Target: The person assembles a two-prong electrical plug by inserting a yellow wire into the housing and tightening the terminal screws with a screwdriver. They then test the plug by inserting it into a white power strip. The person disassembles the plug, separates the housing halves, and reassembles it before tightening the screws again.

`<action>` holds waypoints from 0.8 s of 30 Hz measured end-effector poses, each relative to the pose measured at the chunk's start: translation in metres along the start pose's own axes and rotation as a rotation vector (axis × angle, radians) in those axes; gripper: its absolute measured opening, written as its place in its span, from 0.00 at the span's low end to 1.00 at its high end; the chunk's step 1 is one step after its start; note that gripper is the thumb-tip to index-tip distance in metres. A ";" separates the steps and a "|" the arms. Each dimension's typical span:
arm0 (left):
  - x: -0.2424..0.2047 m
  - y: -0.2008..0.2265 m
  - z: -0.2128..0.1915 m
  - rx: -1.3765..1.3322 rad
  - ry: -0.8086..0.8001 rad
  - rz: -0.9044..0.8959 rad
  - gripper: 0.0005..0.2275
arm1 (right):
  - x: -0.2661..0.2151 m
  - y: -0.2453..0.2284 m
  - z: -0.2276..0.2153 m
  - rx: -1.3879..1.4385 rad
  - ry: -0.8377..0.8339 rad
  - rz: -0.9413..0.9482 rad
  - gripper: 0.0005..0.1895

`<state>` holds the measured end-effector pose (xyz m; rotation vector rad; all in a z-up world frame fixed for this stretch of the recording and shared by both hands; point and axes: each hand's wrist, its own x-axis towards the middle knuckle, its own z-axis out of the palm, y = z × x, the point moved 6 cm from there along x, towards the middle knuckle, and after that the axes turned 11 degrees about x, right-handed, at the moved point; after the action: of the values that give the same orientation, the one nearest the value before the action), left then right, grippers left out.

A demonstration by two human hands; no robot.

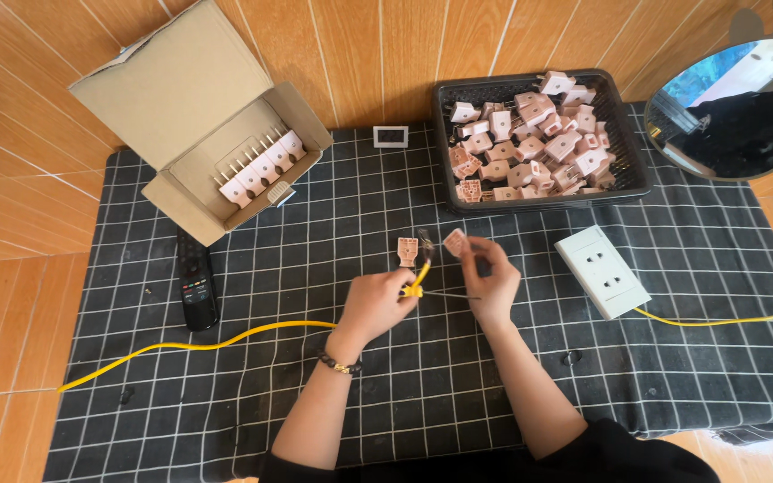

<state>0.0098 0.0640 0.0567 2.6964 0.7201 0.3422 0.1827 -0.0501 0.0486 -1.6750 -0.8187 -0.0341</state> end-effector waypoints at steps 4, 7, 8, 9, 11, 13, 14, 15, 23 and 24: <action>-0.001 -0.009 0.002 -0.024 0.046 -0.008 0.10 | 0.005 0.002 -0.016 -0.115 0.086 0.015 0.04; 0.000 -0.004 -0.001 -0.034 0.032 0.027 0.10 | 0.006 0.015 -0.015 -0.274 0.104 0.090 0.06; 0.000 -0.003 -0.004 -0.035 0.035 0.027 0.10 | 0.005 0.020 -0.012 -0.350 0.062 0.105 0.06; 0.000 -0.002 -0.007 -0.035 0.038 0.028 0.10 | 0.005 0.025 -0.009 -0.425 0.020 0.120 0.07; 0.000 0.000 -0.009 -0.051 0.009 0.029 0.10 | 0.003 0.030 0.000 -0.435 -0.044 0.058 0.07; 0.000 0.000 -0.007 -0.065 -0.024 0.034 0.10 | 0.003 0.025 0.009 -0.444 -0.104 0.001 0.07; -0.001 0.003 -0.006 -0.053 0.001 0.083 0.11 | 0.004 0.018 0.012 -0.329 -0.141 -0.026 0.06; -0.001 0.006 -0.004 -0.042 0.026 0.133 0.12 | 0.005 0.010 0.014 -0.213 -0.176 -0.052 0.07; -0.001 0.015 -0.001 -0.031 -0.054 0.217 0.13 | -0.003 0.045 0.029 0.650 -0.262 0.454 0.08; -0.002 0.017 -0.001 -0.024 -0.071 0.229 0.13 | -0.004 0.043 0.031 0.711 -0.274 0.508 0.08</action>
<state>0.0152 0.0495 0.0633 2.7573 0.3849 0.3048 0.1894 -0.0270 0.0016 -1.1646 -0.4901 0.7671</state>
